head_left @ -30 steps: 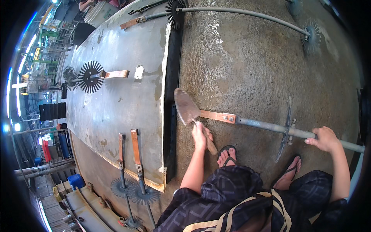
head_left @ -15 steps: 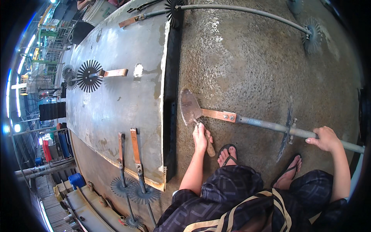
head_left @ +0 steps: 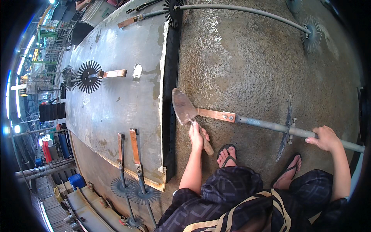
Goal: The person uses a small hand scraper to remove residue from the metal blade of a long-handled floor brush. They repeatedly scrape the blade and wipe it with their hand, then place the brush back on the floor.
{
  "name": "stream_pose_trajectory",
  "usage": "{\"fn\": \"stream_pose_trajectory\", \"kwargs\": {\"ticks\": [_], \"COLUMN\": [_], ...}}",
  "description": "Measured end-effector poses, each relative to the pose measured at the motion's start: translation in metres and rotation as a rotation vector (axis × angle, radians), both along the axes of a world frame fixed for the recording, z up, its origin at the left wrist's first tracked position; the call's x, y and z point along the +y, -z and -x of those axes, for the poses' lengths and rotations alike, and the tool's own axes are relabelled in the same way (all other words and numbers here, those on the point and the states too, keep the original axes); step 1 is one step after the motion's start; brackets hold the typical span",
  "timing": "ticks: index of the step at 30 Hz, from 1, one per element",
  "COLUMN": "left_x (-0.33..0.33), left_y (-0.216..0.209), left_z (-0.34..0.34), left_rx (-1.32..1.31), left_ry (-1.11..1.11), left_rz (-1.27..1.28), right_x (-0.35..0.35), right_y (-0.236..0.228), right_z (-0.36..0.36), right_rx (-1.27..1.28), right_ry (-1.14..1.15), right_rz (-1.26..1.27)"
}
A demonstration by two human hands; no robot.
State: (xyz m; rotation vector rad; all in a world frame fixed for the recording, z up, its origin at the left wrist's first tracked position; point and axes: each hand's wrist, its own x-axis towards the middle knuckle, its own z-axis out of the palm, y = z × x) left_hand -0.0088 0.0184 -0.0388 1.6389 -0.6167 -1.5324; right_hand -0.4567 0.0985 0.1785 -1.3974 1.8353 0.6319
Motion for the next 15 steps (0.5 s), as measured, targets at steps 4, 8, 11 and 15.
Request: {"fn": "stream_pose_trajectory", "kwargs": {"ticks": [4, 8, 11, 15], "left_x": [0.005, -0.006, -0.012, -0.005], "left_y": [-0.018, -0.034, -0.045, -0.067], "left_z": [0.008, 0.002, 0.004, 0.013], "left_rx": [-0.066, -0.422, -0.562, -0.583], "left_ry": [0.171, 0.327, 0.394, 0.540], "left_rz": [-0.023, -0.089, -0.127, -0.176], "right_x": [0.001, -0.003, -0.001, -0.001], "right_y": [0.001, -0.005, -0.003, -0.004], "right_z": [0.000, -0.004, -0.002, -0.003], "right_rx": [-0.002, -0.001, 0.000, 0.009], "right_ry": [-0.016, 0.022, -0.002, -0.009], "right_rz": [0.031, 0.011, 0.056, 0.064]}}
